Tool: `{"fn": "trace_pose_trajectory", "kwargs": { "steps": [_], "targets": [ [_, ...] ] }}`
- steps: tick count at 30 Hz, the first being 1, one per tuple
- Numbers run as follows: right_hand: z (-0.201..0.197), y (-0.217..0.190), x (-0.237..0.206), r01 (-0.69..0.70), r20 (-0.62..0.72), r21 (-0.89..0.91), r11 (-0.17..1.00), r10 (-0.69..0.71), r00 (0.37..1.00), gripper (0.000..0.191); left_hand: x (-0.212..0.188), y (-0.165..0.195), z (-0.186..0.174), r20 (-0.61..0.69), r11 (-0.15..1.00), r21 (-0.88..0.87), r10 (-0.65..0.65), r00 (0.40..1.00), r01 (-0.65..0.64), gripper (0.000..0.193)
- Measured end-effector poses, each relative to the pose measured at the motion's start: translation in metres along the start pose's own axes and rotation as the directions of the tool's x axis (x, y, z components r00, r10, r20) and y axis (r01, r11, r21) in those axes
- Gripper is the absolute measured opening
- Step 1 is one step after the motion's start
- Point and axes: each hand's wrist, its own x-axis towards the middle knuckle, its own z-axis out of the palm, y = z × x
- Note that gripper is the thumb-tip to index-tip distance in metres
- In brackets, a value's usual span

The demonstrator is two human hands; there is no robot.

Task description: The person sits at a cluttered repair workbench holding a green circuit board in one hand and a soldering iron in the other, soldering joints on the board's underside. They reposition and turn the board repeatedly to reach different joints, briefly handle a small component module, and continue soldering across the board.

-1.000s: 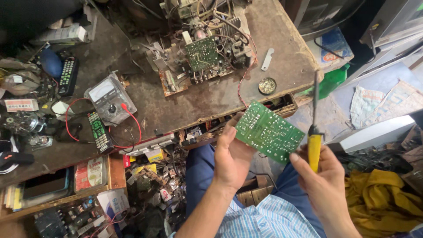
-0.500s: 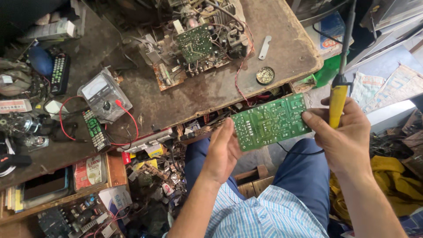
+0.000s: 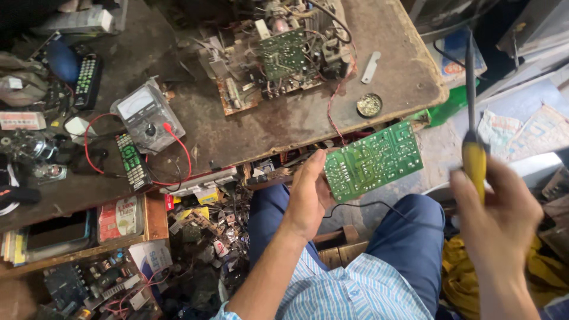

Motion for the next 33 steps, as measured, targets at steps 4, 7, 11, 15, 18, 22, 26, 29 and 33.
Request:
{"fn": "trace_pose_trajectory", "kwargs": {
  "steps": [4, 7, 11, 15, 18, 22, 26, 29, 33],
  "targets": [
    [-0.018, 0.01, -0.038, 0.078, 0.048, -0.07, 0.995, -0.075, 0.996, 0.038, 0.007, 0.002, -0.004, -0.07, 1.0, -0.024, 0.018, 0.997, -0.019, 0.051],
    [-0.024, 0.016, -0.057, 0.157, 0.112, -0.087, 0.984, -0.147, 0.983, 0.031, 0.011, 0.001, -0.005, -0.075, 0.996, -0.078, 0.042, 0.996, -0.047, 0.047],
    [-0.03, 0.016, -0.062, 0.225, 0.169, -0.211, 0.951, -0.192, 0.967, 0.033, 0.014, 0.0, -0.003, -0.012, 0.99, -0.11, 0.091, 0.996, -0.091, 0.045],
    [-0.028, 0.012, -0.061, 0.219, 0.19, -0.208, 0.953, -0.18, 0.965, 0.032, 0.012, 0.001, 0.0, 0.008, 0.989, -0.113, 0.096, 0.995, -0.095, 0.045],
    [-0.026, 0.008, -0.063, 0.176, 0.194, -0.233, 0.956, -0.132, 0.972, 0.034, 0.011, 0.003, 0.002, 0.01, 0.989, -0.113, 0.091, 0.996, -0.09, 0.045],
    [-0.026, 0.004, -0.064, 0.167, 0.194, -0.242, 0.956, -0.122, 0.973, 0.034, 0.011, 0.004, 0.004, 0.014, 0.99, -0.114, 0.088, 0.996, -0.086, 0.044],
    [-0.026, 0.001, -0.064, 0.14, 0.199, -0.258, 0.956, -0.089, 0.976, 0.034, 0.01, 0.005, 0.005, 0.015, 0.992, -0.089, 0.087, 0.996, -0.086, 0.043],
    [-0.027, -0.001, -0.066, 0.209, 0.205, -0.274, 0.939, -0.155, 0.966, 0.033, 0.008, 0.005, 0.006, 0.014, 0.993, -0.075, 0.096, 0.995, -0.095, 0.043],
    [-0.027, -0.003, -0.067, 0.233, 0.206, -0.302, 0.925, -0.175, 0.963, 0.035, 0.007, 0.005, 0.007, 0.032, 0.992, -0.05, 0.116, 0.993, -0.114, 0.044]
  ]
}}
